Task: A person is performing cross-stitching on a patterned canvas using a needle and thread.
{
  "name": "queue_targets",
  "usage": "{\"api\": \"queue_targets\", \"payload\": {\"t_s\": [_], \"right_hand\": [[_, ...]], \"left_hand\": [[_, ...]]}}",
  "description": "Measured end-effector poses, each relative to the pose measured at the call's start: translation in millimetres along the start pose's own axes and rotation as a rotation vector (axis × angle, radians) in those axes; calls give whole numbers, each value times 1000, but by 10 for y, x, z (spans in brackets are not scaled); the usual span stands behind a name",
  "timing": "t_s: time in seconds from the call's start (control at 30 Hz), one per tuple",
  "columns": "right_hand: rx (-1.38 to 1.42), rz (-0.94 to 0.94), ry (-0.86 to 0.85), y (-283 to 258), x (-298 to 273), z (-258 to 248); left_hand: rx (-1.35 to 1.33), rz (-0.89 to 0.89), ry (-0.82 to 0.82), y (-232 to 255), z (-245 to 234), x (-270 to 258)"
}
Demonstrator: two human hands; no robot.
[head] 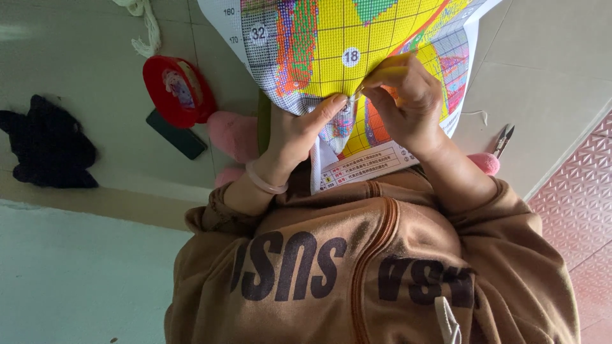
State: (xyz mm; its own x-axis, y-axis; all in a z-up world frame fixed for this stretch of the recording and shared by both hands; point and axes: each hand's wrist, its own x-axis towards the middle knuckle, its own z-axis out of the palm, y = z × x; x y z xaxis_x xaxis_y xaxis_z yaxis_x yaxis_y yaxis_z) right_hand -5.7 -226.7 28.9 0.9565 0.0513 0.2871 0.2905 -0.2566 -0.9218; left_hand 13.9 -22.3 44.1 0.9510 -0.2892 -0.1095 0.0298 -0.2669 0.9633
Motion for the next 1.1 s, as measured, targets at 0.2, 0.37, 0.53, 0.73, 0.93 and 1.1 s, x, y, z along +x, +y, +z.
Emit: {"api": "queue_targets", "payload": {"t_s": [0.2, 0.37, 0.53, 0.73, 0.93, 1.1], "right_hand": [[-33, -186, -2, -198, 31, 7], [-503, -441, -4, -79, 63, 93], [-532, -546, -15, -259, 209, 165], [137, 22, -164, -466, 367, -162], [176, 81, -111, -683, 253, -451], [170, -234, -392, -333, -170, -480]], "left_hand": [[-132, -133, 195, 113, 100, 103], [-154, -260, 242, 308, 182, 209], [-183, -434, 307, 176, 160, 181], [-356, -130, 110, 88, -64, 150], [-681, -215, 61, 27, -14, 156], [-645, -150, 57, -21, 36, 149]]}}
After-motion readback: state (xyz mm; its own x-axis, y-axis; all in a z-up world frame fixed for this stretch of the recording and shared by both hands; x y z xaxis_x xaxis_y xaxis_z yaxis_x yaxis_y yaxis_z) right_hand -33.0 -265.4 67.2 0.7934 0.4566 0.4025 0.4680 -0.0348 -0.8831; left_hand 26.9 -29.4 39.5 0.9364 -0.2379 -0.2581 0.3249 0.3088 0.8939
